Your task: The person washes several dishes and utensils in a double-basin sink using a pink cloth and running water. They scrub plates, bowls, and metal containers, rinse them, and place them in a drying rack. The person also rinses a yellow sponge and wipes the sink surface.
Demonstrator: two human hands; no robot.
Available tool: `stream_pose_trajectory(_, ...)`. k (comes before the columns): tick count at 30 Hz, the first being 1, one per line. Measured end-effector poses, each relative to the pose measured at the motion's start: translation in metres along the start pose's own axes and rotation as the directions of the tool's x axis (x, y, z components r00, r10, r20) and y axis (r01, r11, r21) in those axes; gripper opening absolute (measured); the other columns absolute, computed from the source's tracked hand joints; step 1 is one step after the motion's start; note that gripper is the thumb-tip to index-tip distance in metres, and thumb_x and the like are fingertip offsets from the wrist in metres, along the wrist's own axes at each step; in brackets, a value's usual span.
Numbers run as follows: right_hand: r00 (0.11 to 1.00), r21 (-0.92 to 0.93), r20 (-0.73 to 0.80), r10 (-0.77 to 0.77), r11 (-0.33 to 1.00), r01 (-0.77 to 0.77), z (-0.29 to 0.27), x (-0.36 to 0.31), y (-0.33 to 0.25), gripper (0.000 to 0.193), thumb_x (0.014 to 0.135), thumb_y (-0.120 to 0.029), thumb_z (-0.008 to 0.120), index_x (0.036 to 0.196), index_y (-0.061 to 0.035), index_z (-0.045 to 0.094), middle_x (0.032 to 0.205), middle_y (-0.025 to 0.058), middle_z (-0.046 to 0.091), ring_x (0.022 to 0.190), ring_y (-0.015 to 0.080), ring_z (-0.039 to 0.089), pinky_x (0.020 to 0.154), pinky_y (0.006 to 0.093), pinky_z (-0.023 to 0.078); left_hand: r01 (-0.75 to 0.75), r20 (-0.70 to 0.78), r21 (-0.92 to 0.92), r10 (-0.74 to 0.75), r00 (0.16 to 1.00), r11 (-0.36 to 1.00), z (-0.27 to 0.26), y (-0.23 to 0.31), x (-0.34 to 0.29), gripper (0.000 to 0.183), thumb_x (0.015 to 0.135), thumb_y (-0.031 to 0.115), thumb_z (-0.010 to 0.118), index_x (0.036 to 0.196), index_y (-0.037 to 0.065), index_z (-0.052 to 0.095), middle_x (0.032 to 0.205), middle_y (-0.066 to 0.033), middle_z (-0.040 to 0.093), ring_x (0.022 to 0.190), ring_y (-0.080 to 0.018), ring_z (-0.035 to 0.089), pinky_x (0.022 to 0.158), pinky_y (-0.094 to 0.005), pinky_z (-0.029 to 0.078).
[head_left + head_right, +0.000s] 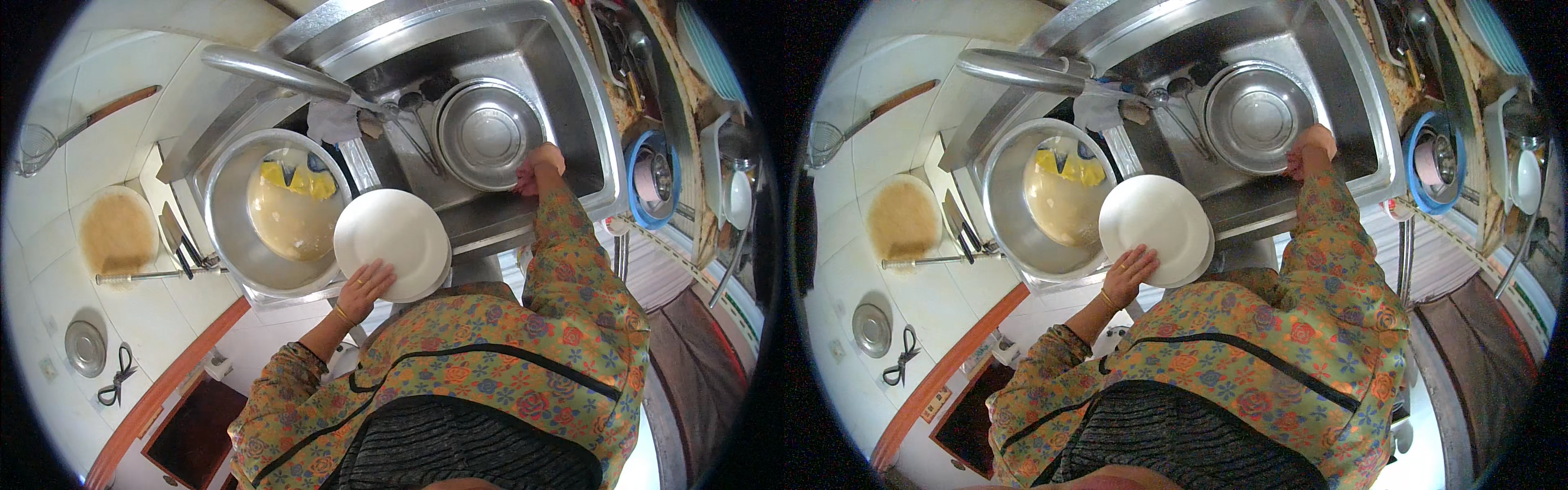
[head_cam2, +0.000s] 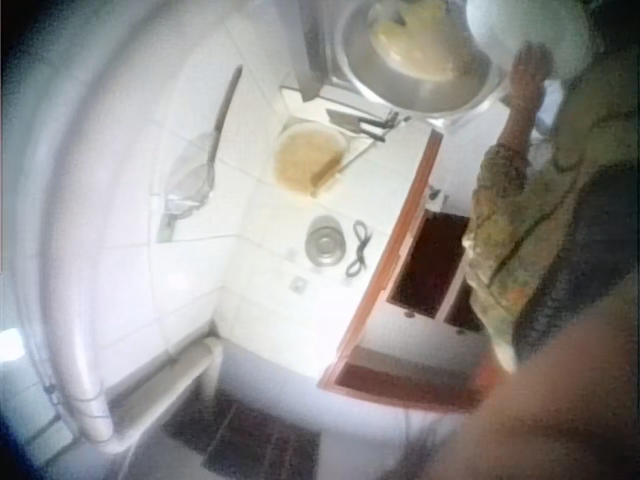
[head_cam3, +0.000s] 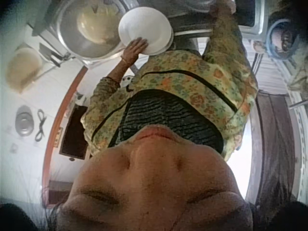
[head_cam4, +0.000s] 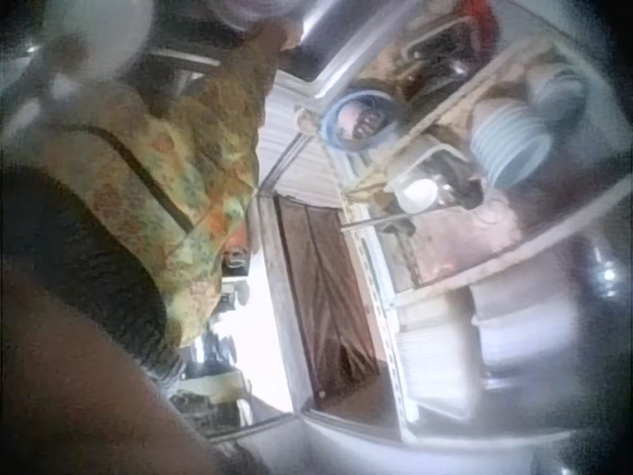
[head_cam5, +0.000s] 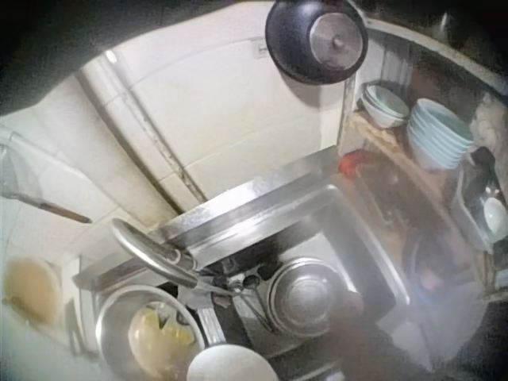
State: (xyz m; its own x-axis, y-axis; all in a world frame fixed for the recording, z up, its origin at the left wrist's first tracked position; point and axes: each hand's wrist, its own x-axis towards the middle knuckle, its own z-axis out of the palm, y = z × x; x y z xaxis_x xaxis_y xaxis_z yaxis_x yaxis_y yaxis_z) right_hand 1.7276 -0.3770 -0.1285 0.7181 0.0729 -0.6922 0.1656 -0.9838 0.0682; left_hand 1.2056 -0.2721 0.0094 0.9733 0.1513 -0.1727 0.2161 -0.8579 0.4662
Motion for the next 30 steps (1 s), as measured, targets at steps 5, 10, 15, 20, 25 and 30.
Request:
stream_pose_trajectory(5,0.975,-0.073,-0.208,-0.076,0.995,0.062,-0.023,-0.01,-0.005,0.047,0.063,-0.022,0.09,0.105,-0.0083,0.074,0.113,0.011,0.071,0.103,0.0294,0.07,0.085,0.039,0.058,0.005,0.111,-0.056,0.002,0.994,0.998,0.0,0.0,-0.002,0.059,0.082,-0.001,0.052,0.139,0.013,0.051,0.15,-0.0043,0.046,0.141,-0.0271,0.039,0.113,-0.0441,0.036)
stream_pose_trajectory(10,0.968,-0.222,-0.129,-0.216,0.958,0.184,-0.072,-0.042,-0.006,0.035,0.075,-0.025,0.08,0.106,-0.0087,0.073,0.112,0.0128,0.071,0.105,0.0297,0.069,0.087,0.0386,0.057,-0.054,0.226,-0.08,0.071,0.972,0.995,-0.02,-0.005,0.004,0.063,0.078,-0.007,0.055,0.138,0.011,0.05,0.148,-0.0078,0.047,0.141,-0.0299,0.039,0.11,-0.045,0.039)
stream_pose_trajectory(15,0.901,-0.275,-0.185,-0.392,0.901,0.335,-0.106,-0.068,-0.021,0.03,0.084,-0.027,0.063,0.104,-0.0069,0.073,0.113,0.0157,0.07,0.105,0.0311,0.068,0.09,0.0415,0.055,-0.027,0.101,-0.159,0.043,0.994,0.987,-0.05,-0.013,0.035,0.062,0.074,-0.004,0.054,0.135,0.007,0.052,0.14,-0.0137,0.053,0.135,-0.0319,0.046,0.107,-0.0452,0.041)
stream_pose_trajectory(20,0.74,-0.411,-0.301,-0.602,0.782,0.469,-0.112,-0.118,-0.026,0.024,0.081,-0.02,0.063,0.1,-0.008,0.072,0.123,0.019,0.058,0.091,0.036,0.07,0.082,0.0462,0.056,0.0,-0.226,-0.188,-0.043,0.973,0.982,-0.071,-0.016,0.103,0.05,0.077,-0.001,0.055,0.127,0.006,0.058,0.129,-0.0154,0.06,0.124,-0.033,0.055,0.102,-0.043,0.046)
stream_pose_trajectory(25,0.513,-0.508,-0.495,-0.702,0.712,0.484,-0.126,-0.173,-0.022,0.013,0.078,-0.015,0.065,0.09,-0.0122,0.068,0.13,0.0108,0.054,0.072,0.0295,0.07,0.065,0.0433,0.056,0.171,-0.202,-0.418,-0.275,0.94,0.892,-0.055,-0.011,0.19,0.045,0.082,0.005,0.061,0.127,0.007,0.059,0.123,-0.0162,0.064,0.105,-0.0333,0.065,0.094,-0.0397,0.051)
stream_pose_trajectory(30,0.311,-0.347,-0.683,-0.66,0.669,0.657,-0.139,-0.197,-0.015,0.01,0.075,-0.013,0.065,0.085,-0.0098,0.067,0.132,0.0122,0.057,0.068,0.0308,0.069,0.065,0.0439,0.054,0.358,0.025,-0.753,-0.52,0.854,0.552,-0.035,-0.019,0.254,0.042,0.085,0.018,0.067,0.124,0.004,0.06,0.117,-0.0133,0.067,0.092,-0.0259,0.069,0.081,-0.0375,0.056)
